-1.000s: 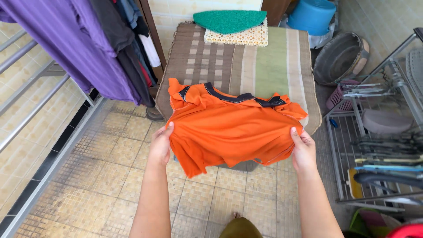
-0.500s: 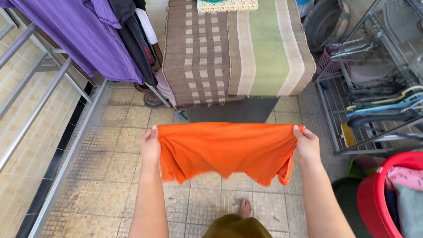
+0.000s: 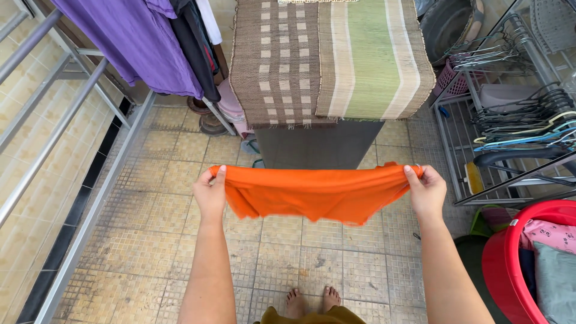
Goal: Removing shirts from hangers, folding them on a padded surface, and placing them into a laundry bin.
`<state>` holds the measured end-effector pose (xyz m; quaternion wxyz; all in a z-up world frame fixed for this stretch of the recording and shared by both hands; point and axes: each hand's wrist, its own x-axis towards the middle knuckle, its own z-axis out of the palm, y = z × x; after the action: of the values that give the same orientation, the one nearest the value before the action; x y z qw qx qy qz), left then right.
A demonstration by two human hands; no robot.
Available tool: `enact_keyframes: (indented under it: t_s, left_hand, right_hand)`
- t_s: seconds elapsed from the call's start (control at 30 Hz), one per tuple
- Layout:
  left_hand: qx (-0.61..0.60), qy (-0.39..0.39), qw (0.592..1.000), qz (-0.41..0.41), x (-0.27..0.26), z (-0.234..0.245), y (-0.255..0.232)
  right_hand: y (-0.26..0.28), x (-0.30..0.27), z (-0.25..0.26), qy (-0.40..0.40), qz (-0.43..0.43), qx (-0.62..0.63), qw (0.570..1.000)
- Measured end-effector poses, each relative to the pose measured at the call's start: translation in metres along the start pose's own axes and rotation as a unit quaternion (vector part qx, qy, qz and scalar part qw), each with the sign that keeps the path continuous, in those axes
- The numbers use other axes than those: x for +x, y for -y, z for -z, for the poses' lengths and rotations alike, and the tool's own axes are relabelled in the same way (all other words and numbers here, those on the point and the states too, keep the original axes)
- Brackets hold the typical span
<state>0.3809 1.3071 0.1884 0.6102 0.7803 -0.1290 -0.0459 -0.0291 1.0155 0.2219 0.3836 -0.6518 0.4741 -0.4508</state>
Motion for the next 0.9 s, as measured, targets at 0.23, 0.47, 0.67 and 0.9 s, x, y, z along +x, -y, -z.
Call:
enact_keyframes:
  t_s: [0.23, 0.47, 0.67, 0.9]
  left_hand:
    - [0.002, 0.045, 0.999, -0.008, 0.002, -0.019, 0.028]
    - [0.097, 0.037, 0.994, 0.028, -0.067, -0.089, -0.023]
    - [-0.025, 0.183, 0.975, 0.125, -0.104, -0.130, -0.037]
    - [-0.243, 0.319, 0.901, 0.167, -0.108, -0.103, -0.087]
  right_hand:
    - [0.010, 0.008, -0.033, 0.015, -0.031, -0.024, 0.999]
    - [0.020, -0.025, -0.108, -0.013, 0.020, -0.039, 0.999]
    - [0.098, -0.100, -0.146, 0.081, 0.094, -0.059, 0.990]
    - [0.133, -0.125, -0.143, 0.235, 0.213, -0.031, 0.948]
